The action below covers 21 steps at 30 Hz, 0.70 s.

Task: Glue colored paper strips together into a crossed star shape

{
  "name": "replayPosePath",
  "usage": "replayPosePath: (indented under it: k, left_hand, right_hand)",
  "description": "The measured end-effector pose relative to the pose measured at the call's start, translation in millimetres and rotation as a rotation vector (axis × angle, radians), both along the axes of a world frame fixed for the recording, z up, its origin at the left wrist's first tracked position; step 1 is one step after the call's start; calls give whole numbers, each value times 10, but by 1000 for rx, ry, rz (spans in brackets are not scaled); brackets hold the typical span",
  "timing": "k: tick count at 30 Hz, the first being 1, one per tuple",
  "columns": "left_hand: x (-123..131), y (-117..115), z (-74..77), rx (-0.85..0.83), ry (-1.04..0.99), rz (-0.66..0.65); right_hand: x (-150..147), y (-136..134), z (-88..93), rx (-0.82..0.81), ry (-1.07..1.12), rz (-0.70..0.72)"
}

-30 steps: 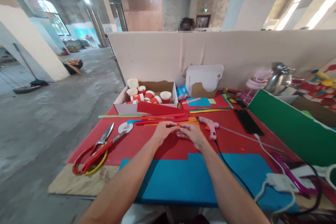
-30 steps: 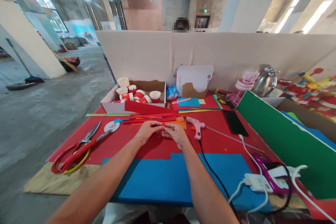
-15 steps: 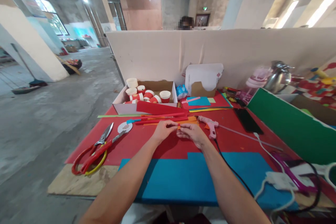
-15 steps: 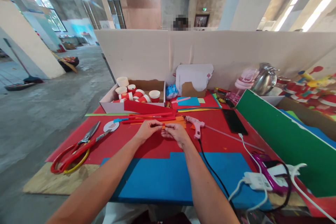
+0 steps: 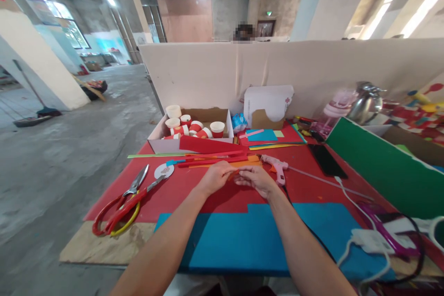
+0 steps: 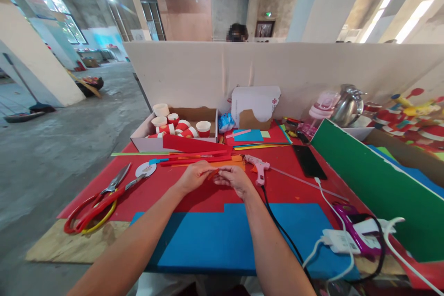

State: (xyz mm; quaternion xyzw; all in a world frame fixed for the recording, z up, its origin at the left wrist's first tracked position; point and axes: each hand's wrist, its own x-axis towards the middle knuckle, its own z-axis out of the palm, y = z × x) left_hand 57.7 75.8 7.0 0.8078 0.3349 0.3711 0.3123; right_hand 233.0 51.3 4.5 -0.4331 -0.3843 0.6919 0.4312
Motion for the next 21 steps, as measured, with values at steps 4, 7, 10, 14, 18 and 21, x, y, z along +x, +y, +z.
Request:
replayPosePath:
  k: [4, 7, 10, 14, 18, 21]
  left_hand:
    - [-21, 16, -10, 94, 74, -56]
    - [-32, 14, 8, 126, 129, -69]
    - [-38, 8, 32, 135, 148, -76]
    - [-44, 7, 39, 163, 190, -45]
    - [-31, 1, 18, 169, 154, -19]
    - [-14, -3, -7, 141, 55, 11]
  right_hand:
    - [-4, -6, 12, -13, 4, -11]
    - [-18, -14, 48, -32, 6, -20]
    - [-30, -15, 79, -51, 21, -34]
    - [-28, -11, 76, -49, 17, -45]
    - [-17, -6, 49, -2, -3, -39]
    - [-28, 6, 43, 15, 18, -90]
